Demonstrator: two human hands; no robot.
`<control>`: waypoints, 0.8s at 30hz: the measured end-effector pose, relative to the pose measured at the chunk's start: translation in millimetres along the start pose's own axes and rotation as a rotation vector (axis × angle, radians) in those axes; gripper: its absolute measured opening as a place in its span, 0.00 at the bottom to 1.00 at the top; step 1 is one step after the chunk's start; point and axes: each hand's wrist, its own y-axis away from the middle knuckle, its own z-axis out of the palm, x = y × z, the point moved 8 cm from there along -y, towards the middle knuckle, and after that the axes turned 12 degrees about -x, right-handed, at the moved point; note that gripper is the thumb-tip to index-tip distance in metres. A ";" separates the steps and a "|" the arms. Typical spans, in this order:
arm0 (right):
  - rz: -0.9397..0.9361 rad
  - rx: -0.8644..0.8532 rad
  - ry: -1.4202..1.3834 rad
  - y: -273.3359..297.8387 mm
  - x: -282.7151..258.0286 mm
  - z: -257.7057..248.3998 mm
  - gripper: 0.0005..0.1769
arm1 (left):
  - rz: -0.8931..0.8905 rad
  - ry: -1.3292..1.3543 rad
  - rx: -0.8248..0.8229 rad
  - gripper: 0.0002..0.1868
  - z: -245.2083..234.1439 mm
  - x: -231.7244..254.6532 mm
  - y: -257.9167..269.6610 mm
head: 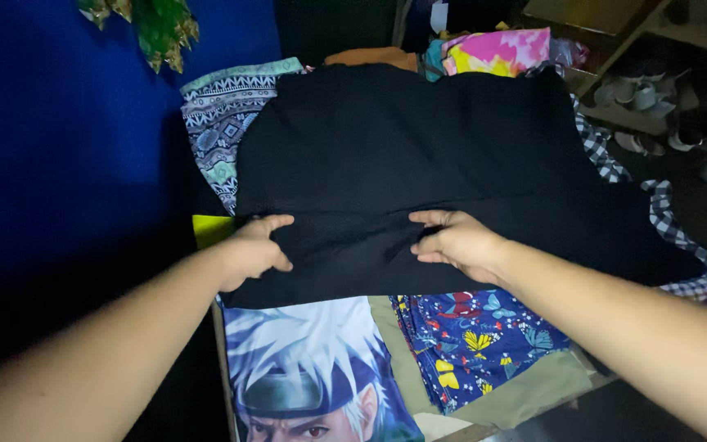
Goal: The person folds a black garment, a patterned black top, a floral skirt, and a red and white patterned pair of shorts by hand on a surface, then places them onto a stack of folded items.
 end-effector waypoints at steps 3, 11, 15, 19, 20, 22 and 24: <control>-0.005 -0.005 0.083 4.9 -8.1 6.6 0.42 | 0.043 -0.235 0.048 0.53 -2.5 4.4 1.6; 0.132 0.011 0.438 29.0 -22.4 17.5 0.53 | 0.122 -0.623 0.131 0.63 -0.4 10.6 -13.6; 0.153 0.052 0.622 25.8 -14.1 2.4 0.55 | -0.007 -0.735 0.119 0.66 1.8 11.0 -16.9; 0.017 0.262 0.936 16.3 -9.6 -47.0 0.46 | -0.062 -0.634 0.203 0.53 -6.7 15.1 -19.9; -0.045 0.415 0.894 21.2 -11.0 -67.5 0.40 | -0.061 -0.636 0.204 0.53 -7.1 15.1 -20.3; -0.005 0.477 0.977 25.7 -5.7 -98.3 0.35 | 0.001 -0.600 0.353 0.41 -14.7 22.1 -14.8; 0.041 0.542 1.061 35.3 -5.1 -124.6 0.30 | 0.056 -0.610 0.393 0.39 -11.5 33.5 -13.8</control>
